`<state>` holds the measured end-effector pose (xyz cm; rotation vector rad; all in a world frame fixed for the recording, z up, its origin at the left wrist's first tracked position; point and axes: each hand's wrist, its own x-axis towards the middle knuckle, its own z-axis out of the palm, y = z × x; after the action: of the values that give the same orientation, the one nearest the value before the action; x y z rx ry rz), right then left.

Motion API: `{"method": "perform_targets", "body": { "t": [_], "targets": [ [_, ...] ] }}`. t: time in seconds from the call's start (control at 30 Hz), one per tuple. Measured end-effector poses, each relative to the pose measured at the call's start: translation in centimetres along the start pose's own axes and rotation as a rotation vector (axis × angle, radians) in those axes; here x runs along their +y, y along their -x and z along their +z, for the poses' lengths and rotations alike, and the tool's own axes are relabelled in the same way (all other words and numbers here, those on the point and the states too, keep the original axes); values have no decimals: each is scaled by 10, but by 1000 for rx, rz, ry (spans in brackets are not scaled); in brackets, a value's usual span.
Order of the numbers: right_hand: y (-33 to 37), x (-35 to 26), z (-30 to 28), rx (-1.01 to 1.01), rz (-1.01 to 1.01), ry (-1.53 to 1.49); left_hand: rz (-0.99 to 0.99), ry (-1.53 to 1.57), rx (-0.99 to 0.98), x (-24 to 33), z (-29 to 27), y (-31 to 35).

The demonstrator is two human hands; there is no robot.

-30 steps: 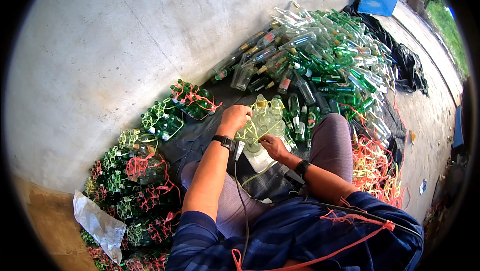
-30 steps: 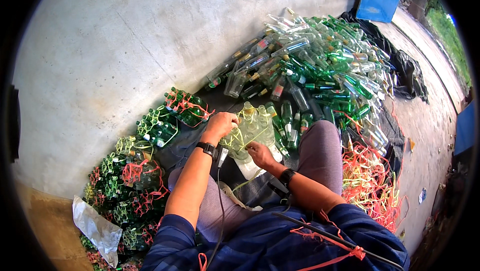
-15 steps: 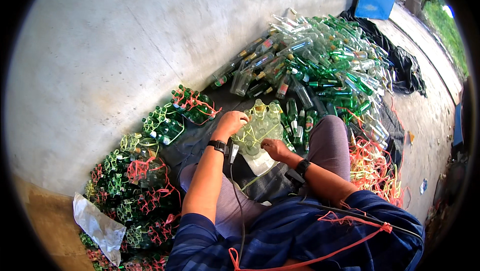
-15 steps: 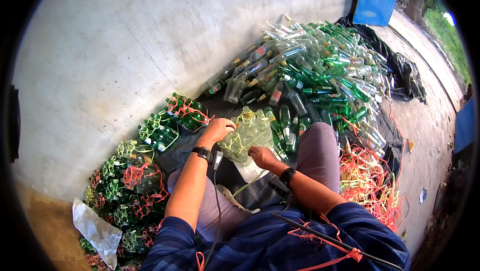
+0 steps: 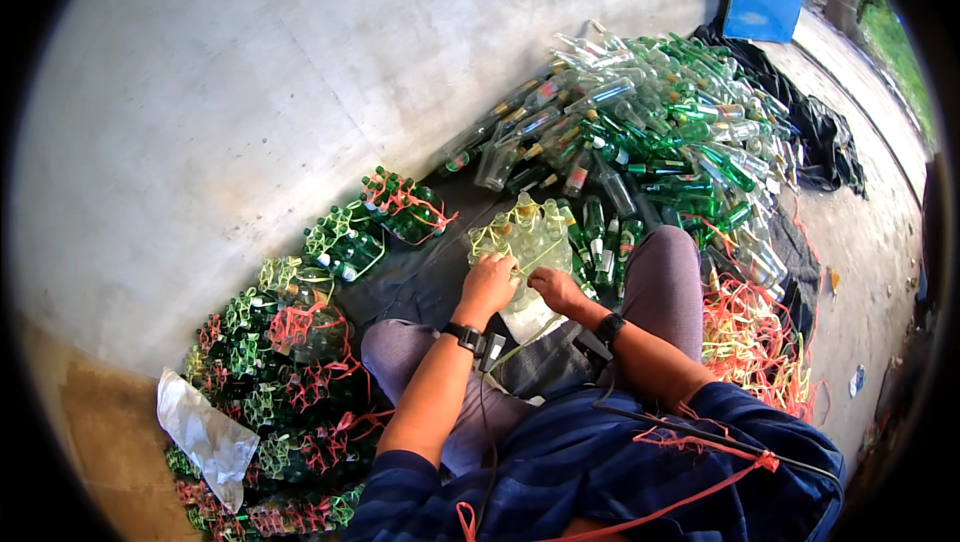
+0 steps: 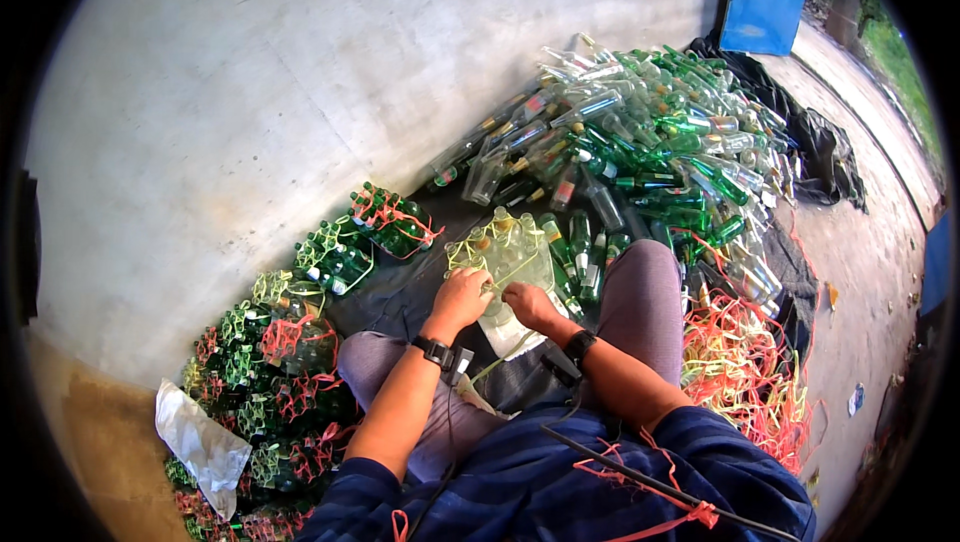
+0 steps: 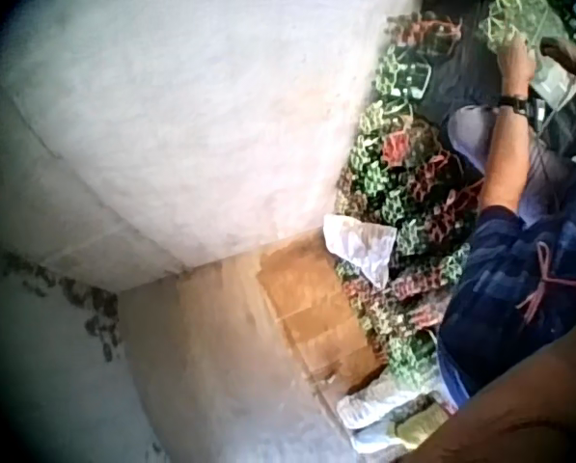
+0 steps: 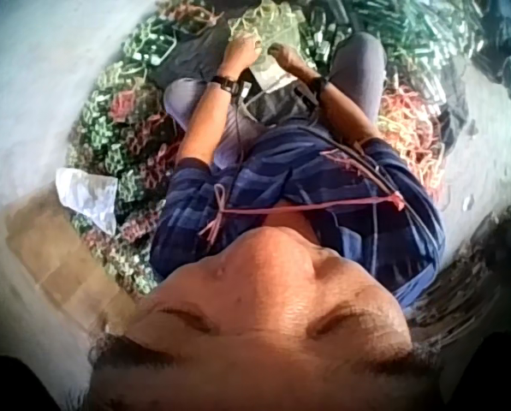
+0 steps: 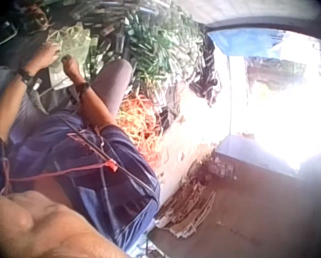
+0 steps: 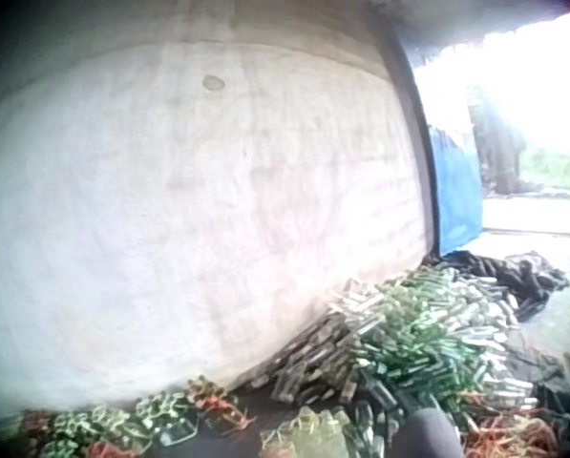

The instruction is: The person sits on the floor and ties green glass bottles together in groups using a yellow string. They pull the string through the necks of the bottles and tie knots to secure them. The person then places the tied bundles on a white styrofoam tray.

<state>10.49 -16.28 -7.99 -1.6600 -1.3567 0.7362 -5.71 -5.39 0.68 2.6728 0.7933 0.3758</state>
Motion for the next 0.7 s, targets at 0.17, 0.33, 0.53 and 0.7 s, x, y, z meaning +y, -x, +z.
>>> {"method": "perform_targets", "body": {
  "t": [0.17, 0.33, 0.53, 0.7],
  "targets": [
    [-3, 7, -1, 7, -136, 64, -78, -38, 99, 5, 13, 7],
    [-4, 13, -6, 7, -276, 163, -143, -30, 97, 10, 9, 7],
    [-2, 7, -14, 18, -321, 126, -145, -44, 103, 9, 3, 6],
    [-3, 15, -15, 12, -389, 152, -115, -25, 102, 7, 3, 6]
  ]
}}
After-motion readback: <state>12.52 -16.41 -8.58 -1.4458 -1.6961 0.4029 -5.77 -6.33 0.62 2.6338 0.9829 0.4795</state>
